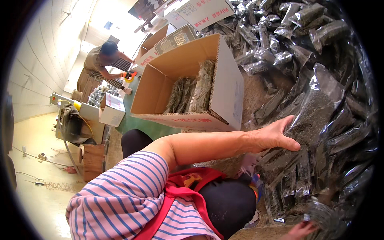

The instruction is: The person sits on the floor and packs vacuum-sealed packages of dried seaweed into a cardboard box. They pick up the packages from a large pile, arrange them neatly inside the box, and occasionally place the box on a digital scale to check the weight.

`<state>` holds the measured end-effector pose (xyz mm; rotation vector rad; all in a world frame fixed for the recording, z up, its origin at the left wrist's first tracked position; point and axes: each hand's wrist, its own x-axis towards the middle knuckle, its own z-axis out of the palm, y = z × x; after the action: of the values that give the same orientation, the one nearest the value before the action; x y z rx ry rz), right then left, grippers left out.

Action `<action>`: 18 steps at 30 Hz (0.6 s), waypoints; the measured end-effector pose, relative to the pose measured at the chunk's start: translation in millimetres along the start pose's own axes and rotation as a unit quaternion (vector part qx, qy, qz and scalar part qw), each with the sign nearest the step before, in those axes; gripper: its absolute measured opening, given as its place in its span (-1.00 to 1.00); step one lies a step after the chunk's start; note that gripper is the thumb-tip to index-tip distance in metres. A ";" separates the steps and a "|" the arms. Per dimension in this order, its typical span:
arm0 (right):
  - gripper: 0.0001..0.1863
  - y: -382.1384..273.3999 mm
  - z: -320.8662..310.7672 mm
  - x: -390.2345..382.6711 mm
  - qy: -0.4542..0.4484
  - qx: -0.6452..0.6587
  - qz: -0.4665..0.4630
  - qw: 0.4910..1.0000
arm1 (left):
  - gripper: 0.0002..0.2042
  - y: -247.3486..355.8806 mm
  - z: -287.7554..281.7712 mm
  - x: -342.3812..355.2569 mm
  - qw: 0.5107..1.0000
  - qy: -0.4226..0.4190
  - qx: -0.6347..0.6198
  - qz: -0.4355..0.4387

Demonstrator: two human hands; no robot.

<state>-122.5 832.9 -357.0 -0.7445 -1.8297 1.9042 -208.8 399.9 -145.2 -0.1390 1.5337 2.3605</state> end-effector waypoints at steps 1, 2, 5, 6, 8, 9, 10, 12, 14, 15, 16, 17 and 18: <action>-0.28 -18.4 20.8 -28.5 -0.071 0.044 0.021 0.996 | -0.05 15.7 6.6 -14.3 0.998 -0.025 -0.050 -0.007; -0.25 -71.4 69.1 -71.3 -0.115 0.015 0.029 0.993 | -0.03 26.3 12.5 -14.4 0.991 -0.077 -0.106 -0.019; -0.23 -128.9 164.8 -132.1 -0.439 -0.033 0.018 0.898 | 0.04 21.3 24.6 -24.3 0.993 -0.117 -0.014 0.008; -0.19 -148.9 190.6 -142.2 -0.466 -0.061 -0.020 0.882 | 0.06 36.5 21.7 -29.3 0.993 -0.111 -0.020 0.038; -0.15 -195.8 231.0 -155.5 -0.509 -0.049 -0.085 0.855 | 0.12 72.2 7.5 -44.1 0.992 -0.100 -0.011 0.076; -0.14 -210.6 248.5 -164.4 -0.557 -0.005 -0.089 0.826 | 0.13 76.8 -17.7 -67.1 0.998 -0.013 0.026 0.064; -0.16 -227.2 264.9 -168.7 -0.608 -0.017 -0.107 0.786 | 0.13 98.0 -33.0 -104.4 0.999 0.035 0.001 0.042; -0.24 -242.5 290.7 -180.6 -0.620 -0.015 -0.151 0.770 | -0.16 149.5 -74.1 -183.5 0.978 0.181 0.099 -0.018; -0.35 -233.7 294.5 -187.5 -0.570 0.003 -0.163 0.805 | -0.42 167.4 -125.7 -239.4 0.972 0.218 0.046 0.075; -0.39 -222.4 295.1 -182.9 -0.537 0.009 -0.154 0.829 | -0.51 178.8 -145.2 -253.1 0.967 0.232 0.023 0.099; -0.44 -211.1 294.5 -181.5 -0.512 0.021 -0.137 0.848 | -0.58 193.8 -160.6 -272.7 0.959 0.256 0.007 0.123; -0.47 -200.4 292.3 -184.4 -0.508 0.008 -0.107 0.855 | -0.49 200.3 -181.3 -282.1 0.955 0.280 -0.093 0.037; -0.50 -193.7 287.7 -187.4 -0.504 0.000 -0.078 0.860 | -0.50 207.3 -210.9 -291.0 0.943 0.314 -0.096 -0.053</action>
<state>-170.0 504.7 -143.8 0.5561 -2.3029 2.3751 -19.7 70.2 21.0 -1.0811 1.4725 2.4997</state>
